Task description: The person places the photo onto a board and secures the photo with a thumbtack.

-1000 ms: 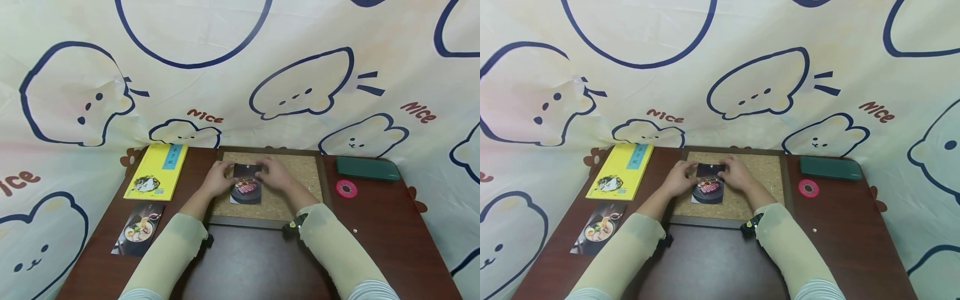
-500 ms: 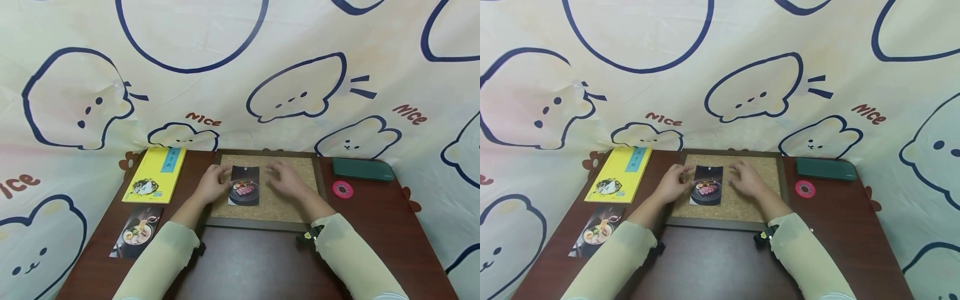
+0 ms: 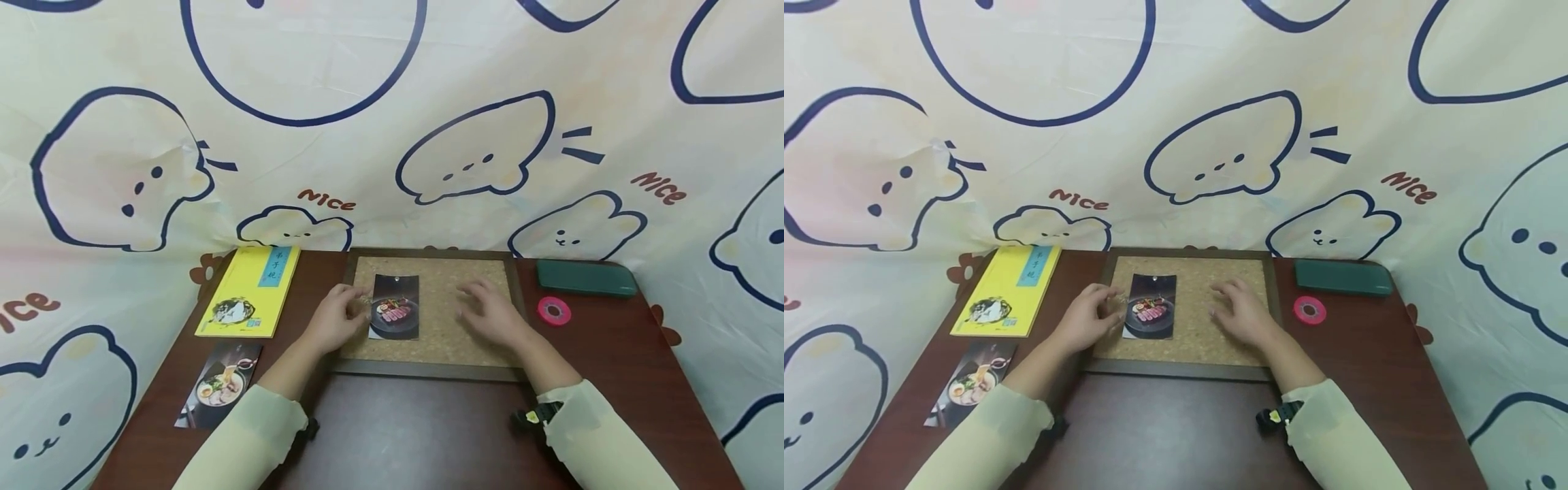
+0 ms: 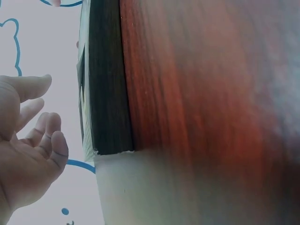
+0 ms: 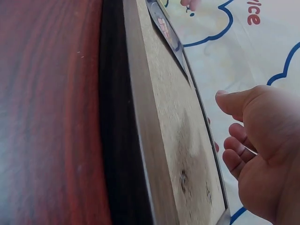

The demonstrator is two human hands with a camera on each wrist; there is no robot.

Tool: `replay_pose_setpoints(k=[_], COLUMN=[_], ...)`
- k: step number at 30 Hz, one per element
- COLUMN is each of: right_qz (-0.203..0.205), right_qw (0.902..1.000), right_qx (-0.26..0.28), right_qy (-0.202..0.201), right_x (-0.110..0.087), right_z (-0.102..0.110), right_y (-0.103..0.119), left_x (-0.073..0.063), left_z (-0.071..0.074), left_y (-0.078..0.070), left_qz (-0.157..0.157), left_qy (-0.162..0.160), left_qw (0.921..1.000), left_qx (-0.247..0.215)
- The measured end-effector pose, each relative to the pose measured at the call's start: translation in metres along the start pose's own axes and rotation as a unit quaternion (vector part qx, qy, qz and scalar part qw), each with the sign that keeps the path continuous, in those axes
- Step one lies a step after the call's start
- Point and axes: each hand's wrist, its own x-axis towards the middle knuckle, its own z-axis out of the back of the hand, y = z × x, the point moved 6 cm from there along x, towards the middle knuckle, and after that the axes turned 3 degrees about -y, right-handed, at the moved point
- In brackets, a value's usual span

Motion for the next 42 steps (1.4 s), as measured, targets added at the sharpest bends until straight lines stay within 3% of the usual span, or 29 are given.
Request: replay_pose_setpoints(k=[4,8,19,27,42], right_qz=[0.015,0.004,-0.008,0.006,-0.036], right_qw=[0.9998,0.9999,0.9993,0.9974,0.9933], right_qx=[0.002,0.006,-0.026,-0.053,-0.076], right_qy=[-0.013,-0.012,-0.025,-0.049,-0.080], right_x=[-0.011,-0.021,-0.050,-0.070,-0.113], right_z=[0.006,0.013,0.030,0.039,0.061], right_y=[-0.001,-0.004,-0.017,-0.023,-0.051], left_x=[-0.006,-0.011,-0.025,-0.035,-0.062], left_z=[0.002,0.004,0.016,0.023,0.045], left_y=[-0.002,-0.003,0.006,0.011,0.034], left_qz=[-0.006,-0.012,0.004,0.016,0.039], left_qy=[0.001,-0.003,-0.012,-0.006,-0.015], left_qw=[1.0000,0.9997,0.9989,0.9984,0.9957], left_qx=[0.008,0.020,0.046,0.054,0.083])
